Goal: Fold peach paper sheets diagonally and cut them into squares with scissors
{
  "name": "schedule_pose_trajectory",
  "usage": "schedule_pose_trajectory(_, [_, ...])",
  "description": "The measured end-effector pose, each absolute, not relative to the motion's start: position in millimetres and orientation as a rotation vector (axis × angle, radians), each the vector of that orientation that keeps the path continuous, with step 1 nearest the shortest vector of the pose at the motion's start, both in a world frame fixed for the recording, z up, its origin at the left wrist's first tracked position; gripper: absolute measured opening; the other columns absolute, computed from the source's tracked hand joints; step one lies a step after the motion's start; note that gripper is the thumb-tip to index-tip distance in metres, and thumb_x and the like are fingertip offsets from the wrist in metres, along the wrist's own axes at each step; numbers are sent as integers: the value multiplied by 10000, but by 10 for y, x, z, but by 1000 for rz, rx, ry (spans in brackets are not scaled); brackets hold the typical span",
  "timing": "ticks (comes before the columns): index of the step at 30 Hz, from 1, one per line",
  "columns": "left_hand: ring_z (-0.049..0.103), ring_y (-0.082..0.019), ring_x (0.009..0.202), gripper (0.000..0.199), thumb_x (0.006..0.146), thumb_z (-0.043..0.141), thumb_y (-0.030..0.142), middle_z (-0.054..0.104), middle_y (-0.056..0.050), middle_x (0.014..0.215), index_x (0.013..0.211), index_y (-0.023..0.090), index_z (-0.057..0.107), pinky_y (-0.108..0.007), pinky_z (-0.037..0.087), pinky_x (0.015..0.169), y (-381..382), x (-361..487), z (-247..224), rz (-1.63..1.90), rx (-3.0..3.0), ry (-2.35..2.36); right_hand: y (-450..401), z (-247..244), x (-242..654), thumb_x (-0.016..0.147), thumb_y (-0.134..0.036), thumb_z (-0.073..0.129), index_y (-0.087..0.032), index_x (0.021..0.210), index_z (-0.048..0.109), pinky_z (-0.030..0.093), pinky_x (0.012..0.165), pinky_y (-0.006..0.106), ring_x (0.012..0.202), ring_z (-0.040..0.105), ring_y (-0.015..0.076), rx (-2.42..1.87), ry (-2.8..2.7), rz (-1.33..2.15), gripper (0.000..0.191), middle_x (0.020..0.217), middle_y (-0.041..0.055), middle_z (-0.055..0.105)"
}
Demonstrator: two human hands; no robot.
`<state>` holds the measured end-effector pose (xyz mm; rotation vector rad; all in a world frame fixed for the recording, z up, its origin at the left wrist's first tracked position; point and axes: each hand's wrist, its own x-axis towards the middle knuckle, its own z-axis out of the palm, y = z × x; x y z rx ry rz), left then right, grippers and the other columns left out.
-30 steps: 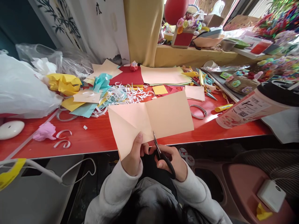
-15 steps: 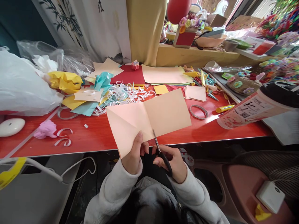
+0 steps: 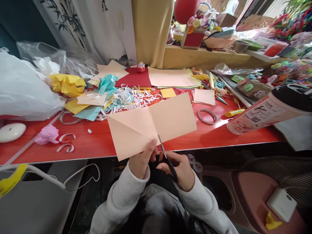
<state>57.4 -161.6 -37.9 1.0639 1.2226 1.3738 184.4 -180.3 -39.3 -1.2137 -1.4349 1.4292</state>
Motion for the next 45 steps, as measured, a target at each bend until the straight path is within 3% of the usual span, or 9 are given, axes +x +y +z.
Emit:
schedule_pose_trajectory(7, [439,-80,368,394,811,509,369,464,30,385,462,186,514,-227,383,436,-1617,554,-403,1298,1134,1259,-1797,-349,1861,613,-482,717,-137,674,603,283,417,204,451,354,61,-1214,-1457,1440,369,518,-36,436])
schedule_pose_trajectory(14, [451,-83,377,405,789,527,399,507,14,430,447,184,524,-233,391,430,-1623,497,-364,1170,1138,1149,-1787,-341,1865,599,-468,717,-127,727,636,351,417,202,472,403,69,-1161,-1395,1494,373,671,27,580])
schedule_pose_trajectory(26, [443,-84,389,423,789,524,413,467,18,391,438,178,503,-227,378,438,-1634,540,-409,1194,1107,1188,-1808,-332,1845,595,-459,736,-122,657,586,272,436,209,477,338,60,-1231,-1323,1549,374,553,-24,472])
schedule_pose_trajectory(33, [486,-99,461,481,826,478,378,452,13,386,384,188,443,-244,430,609,-1659,604,-419,1166,1153,1123,-1784,-306,1872,614,-456,723,-118,677,627,301,413,204,434,350,61,-1213,-1322,1549,358,491,-34,474])
schedule_pose_trajectory(39, [318,-69,339,499,797,502,419,339,43,333,364,192,401,-250,295,413,-1649,623,-406,1135,1063,1158,-1779,-308,1877,611,-391,745,-111,666,632,251,406,200,413,337,51,-1275,-1285,1542,307,437,-56,420])
schedule_pose_trajectory(45, [384,-67,409,388,780,548,392,433,38,435,467,175,474,-234,284,405,-1680,628,-430,1187,1026,1105,-1752,-307,1866,532,-405,780,-93,717,664,294,396,203,406,359,63,-1284,-1234,1569,381,419,-52,445])
